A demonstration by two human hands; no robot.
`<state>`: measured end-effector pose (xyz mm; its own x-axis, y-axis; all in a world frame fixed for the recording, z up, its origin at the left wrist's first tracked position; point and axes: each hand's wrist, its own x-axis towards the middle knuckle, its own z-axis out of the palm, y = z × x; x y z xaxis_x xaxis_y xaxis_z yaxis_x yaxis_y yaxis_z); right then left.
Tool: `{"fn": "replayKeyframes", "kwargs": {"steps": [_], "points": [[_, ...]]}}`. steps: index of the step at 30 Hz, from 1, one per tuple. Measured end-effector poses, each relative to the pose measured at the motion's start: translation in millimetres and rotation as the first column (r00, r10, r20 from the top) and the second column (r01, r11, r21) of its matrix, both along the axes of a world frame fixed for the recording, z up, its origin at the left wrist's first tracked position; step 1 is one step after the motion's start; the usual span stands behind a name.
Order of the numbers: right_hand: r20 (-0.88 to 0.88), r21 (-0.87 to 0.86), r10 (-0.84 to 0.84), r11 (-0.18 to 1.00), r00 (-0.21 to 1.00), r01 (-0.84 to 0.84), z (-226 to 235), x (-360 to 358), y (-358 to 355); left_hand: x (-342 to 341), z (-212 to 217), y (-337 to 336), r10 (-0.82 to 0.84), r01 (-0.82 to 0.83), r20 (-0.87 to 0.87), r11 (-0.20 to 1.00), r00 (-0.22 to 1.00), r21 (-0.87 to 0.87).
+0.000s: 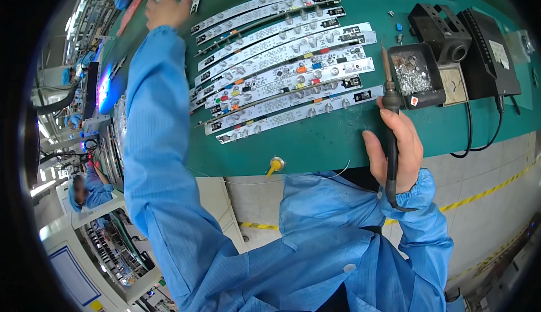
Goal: Manually soldering components or wires onto flexible LED strip circuit boards at an assembly station.
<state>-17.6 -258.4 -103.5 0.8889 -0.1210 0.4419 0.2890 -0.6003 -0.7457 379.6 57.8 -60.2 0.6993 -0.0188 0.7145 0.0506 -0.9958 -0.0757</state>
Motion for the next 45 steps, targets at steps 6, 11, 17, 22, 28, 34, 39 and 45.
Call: {"fn": "replayKeyframes", "kwargs": {"steps": [6, 11, 17, 22, 28, 34, 39, 45], "points": [[-0.016, -0.114, -0.153, 0.982, 0.988, 0.15, 15, 15, 6, -204, 75, -4, -0.31, 0.264, -0.61, 0.95, 0.729, -0.167], [-0.005, -0.148, -0.14, 0.979, 0.99, 0.138, 21, 31, 15, -311, 17, 30, -0.356, 0.212, -0.537, 0.926, 0.765, -0.312], [0.016, -0.213, -0.161, 0.964, 0.987, 0.161, 11, 19, 13, -333, -14, 26, -0.467, -0.045, -0.472, 0.674, 0.748, -0.738], [0.125, -0.247, -0.021, 0.968, 0.992, 0.052, 5, 4, 4, -344, -21, 36, -0.512, -0.121, -0.385, 0.474, 0.768, -0.872], [0.068, -0.199, 0.028, 0.98, 0.997, -0.014, 2, -7, 0, -351, -28, 33, -0.528, 0.083, -0.297, 0.58, 0.795, -0.81], [0.069, -0.201, 0.076, 0.978, 0.995, -0.061, 2, -15, -7, -378, -16, -3, -0.582, 0.434, -0.162, 0.738, 0.797, -0.516], [0.098, -0.071, 0.084, 0.995, 0.992, -0.077, 1, -14, -5, -407, -27, -102, -0.84, 0.656, -0.081, 0.475, 0.536, -0.587], [0.115, -0.084, 0.108, 0.992, 0.987, -0.099, -1, -20, -21, -399, -50, -127, -0.873, 0.706, 0.004, 0.393, 0.488, -0.589]]}}
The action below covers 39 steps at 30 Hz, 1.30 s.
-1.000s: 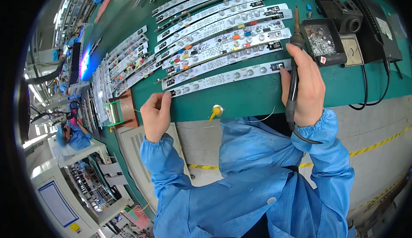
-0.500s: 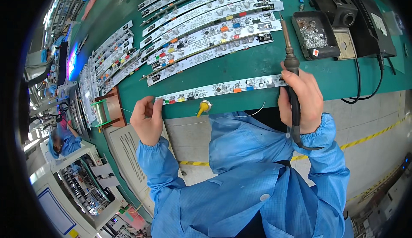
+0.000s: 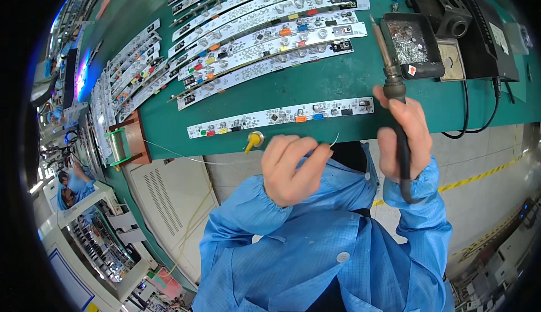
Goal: Manually soldering components or wires onto flexible LED strip circuit boards at an assembly station.
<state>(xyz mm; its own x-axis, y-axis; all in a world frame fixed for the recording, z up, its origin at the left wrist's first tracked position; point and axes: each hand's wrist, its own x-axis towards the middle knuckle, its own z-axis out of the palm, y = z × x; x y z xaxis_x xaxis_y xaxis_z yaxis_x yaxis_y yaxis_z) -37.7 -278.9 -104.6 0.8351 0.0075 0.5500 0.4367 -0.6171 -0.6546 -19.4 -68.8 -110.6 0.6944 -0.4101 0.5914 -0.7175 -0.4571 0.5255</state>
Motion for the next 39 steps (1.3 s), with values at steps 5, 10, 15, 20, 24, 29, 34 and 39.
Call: {"fn": "replayKeyframes", "kwargs": {"steps": [5, 10, 15, 20, 24, 29, 34, 39], "points": [[-0.103, 0.485, 0.042, 0.874, 0.994, 0.014, 19, -3, -9, -6, 5, 0, 0.006, -0.023, -0.19, 0.996, 0.982, -0.089], [-0.404, 0.555, 0.023, 0.801, 0.915, 0.224, 44, 9, -26, 4, 14, -5, 0.003, -0.08, -0.303, 0.967, 0.953, -0.241], [-0.483, 0.534, 0.158, 0.833, 0.862, 0.147, 49, 23, -36, 12, 23, -13, 0.072, -0.143, -0.36, 0.974, 0.93, -0.177], [-0.526, 0.495, 0.181, 0.859, 0.831, 0.127, 48, 32, -39, 17, 14, -21, 0.111, -0.191, -0.38, 0.965, 0.918, -0.179], [-0.558, 0.481, 0.205, 0.87, 0.804, 0.112, 48, 34, -40, 19, 15, -21, 0.112, -0.199, -0.418, 0.965, 0.902, -0.171], [-0.594, 0.522, 0.253, 0.843, 0.764, 0.128, 49, 39, -44, 19, 17, -22, 0.097, -0.209, -0.464, 0.958, 0.88, -0.197], [-0.659, 0.505, 0.245, 0.845, 0.711, 0.176, 54, 44, -45, 19, 17, -22, 0.101, -0.209, -0.483, 0.962, 0.87, -0.177], [-0.684, 0.511, 0.26, 0.837, 0.682, 0.193, 52, 47, -46, 18, 16, -22, 0.095, -0.212, -0.503, 0.96, 0.859, -0.181]]}}
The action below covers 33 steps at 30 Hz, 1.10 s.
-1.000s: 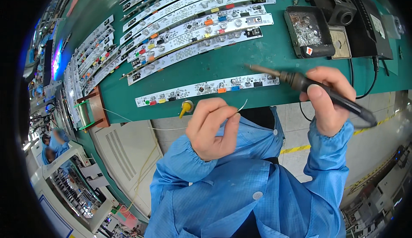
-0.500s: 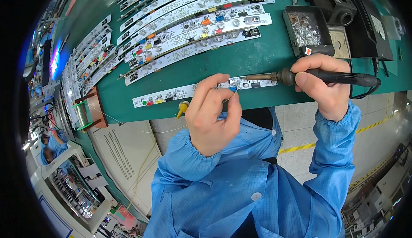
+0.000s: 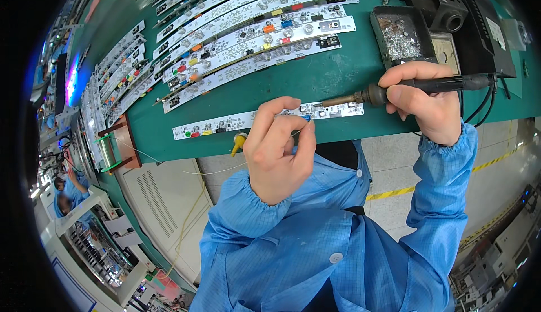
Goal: Manually soldering components or wires onto flexible LED strip circuit boards at an assembly station.
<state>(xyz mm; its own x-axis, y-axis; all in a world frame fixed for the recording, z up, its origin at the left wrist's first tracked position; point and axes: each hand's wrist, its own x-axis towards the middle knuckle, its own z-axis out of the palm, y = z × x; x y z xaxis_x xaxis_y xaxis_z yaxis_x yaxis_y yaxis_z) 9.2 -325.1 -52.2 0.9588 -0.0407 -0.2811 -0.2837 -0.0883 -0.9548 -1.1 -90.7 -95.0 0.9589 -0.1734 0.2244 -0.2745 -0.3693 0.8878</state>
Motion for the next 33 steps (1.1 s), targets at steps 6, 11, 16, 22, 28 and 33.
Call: {"fn": "replayKeyframes", "kwargs": {"steps": [6, 11, 16, 22, 28, 33], "points": [[-0.01, -0.002, -0.022, 1.0, 1.0, 0.022, -4, 0, 1, -1, 2, 2, -0.002, 0.002, -0.029, 1.0, 1.0, -0.012], [0.026, 0.031, -0.04, 0.999, 0.999, 0.04, -2, -2, 8, -3, 3, 5, 0.025, -0.024, 0.026, 1.0, 0.999, -0.016], [0.462, 0.049, -0.348, 0.928, 0.816, 0.368, -49, -58, -14, -6, 0, 5, 0.001, -0.006, 0.117, 0.999, 0.993, 0.042], [0.613, -0.64, 0.099, 0.644, 0.784, 0.419, -62, -53, 20, -20, 22, 31, -0.036, -0.031, 0.338, 0.981, 0.94, 0.192], [0.659, -0.598, 0.236, 0.74, 0.714, 0.308, -55, -42, 39, -2, 24, 129, 0.296, -0.38, 0.293, 0.878, 0.909, 0.292], [0.68, -0.494, 0.25, 0.851, 0.689, 0.179, -29, -46, 66, 20, 26, 154, -0.004, -0.159, 0.305, 0.846, 0.952, 0.509]]}}
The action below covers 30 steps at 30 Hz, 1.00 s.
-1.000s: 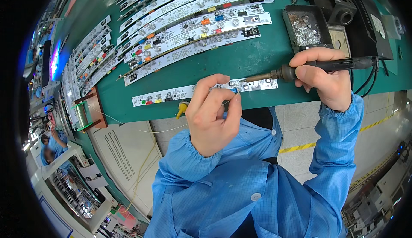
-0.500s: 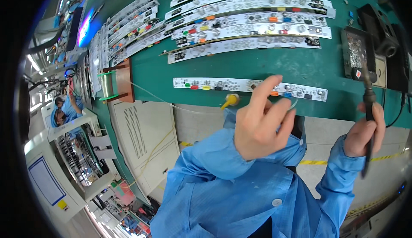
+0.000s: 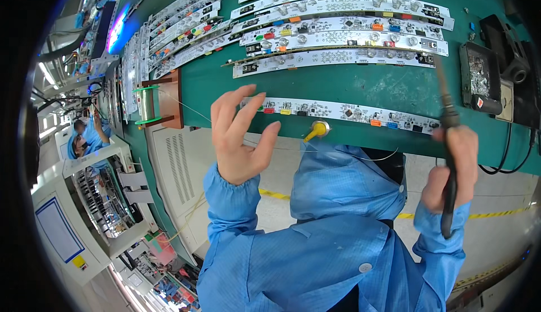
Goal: Manually soldering components or wires onto flexible LED strip circuit boards at an assembly station.
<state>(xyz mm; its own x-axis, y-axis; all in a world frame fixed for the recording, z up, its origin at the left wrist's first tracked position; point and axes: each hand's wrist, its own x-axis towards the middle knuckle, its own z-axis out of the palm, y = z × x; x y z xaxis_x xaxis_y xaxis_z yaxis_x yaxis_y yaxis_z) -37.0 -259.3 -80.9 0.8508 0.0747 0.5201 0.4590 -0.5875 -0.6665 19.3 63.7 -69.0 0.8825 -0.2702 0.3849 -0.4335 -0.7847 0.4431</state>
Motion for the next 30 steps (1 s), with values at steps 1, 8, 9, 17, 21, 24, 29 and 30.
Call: {"fn": "replayKeyframes", "kwargs": {"steps": [1, 8, 9, 17, 21, 24, 29, 30], "points": [[-0.047, 0.049, 0.075, 0.996, 0.996, -0.073, 9, 1, 10, 1, -3, 4, -0.012, 0.014, -0.037, 0.999, 0.999, 0.052], [-0.031, 0.15, 0.333, 0.934, 0.942, -0.325, 29, 39, 83, 8, -18, 16, -0.073, 0.07, -0.07, 0.997, 0.995, -0.041], [0.004, 0.134, 0.332, 0.935, 0.943, -0.33, 28, 41, 86, 8, -19, 16, -0.07, 0.067, -0.071, 0.997, 0.995, -0.046], [-0.01, 0.057, 0.324, 0.945, 0.946, -0.323, 30, 45, 97, 9, -24, 18, -0.097, 0.094, -0.046, 0.993, 0.994, -0.072], [-0.009, 0.042, 0.325, 0.945, 0.946, -0.324, 34, 45, 96, 10, -21, 20, -0.099, 0.096, -0.048, 0.994, 0.994, -0.061], [0.061, 0.153, 0.266, 0.95, 0.962, -0.273, 32, 40, 85, 11, -21, 21, -0.109, 0.105, -0.078, 0.993, 0.991, -0.059], [0.042, -0.164, 0.056, 0.985, 0.998, -0.048, 12, 21, 30, 16, -27, 23, -0.183, 0.17, -0.047, 0.965, 0.982, -0.199], [0.046, -0.217, -0.016, 0.976, 0.999, 0.025, 8, 22, 23, 21, -28, 22, -0.228, 0.235, 0.058, 0.956, 0.972, -0.174]]}}
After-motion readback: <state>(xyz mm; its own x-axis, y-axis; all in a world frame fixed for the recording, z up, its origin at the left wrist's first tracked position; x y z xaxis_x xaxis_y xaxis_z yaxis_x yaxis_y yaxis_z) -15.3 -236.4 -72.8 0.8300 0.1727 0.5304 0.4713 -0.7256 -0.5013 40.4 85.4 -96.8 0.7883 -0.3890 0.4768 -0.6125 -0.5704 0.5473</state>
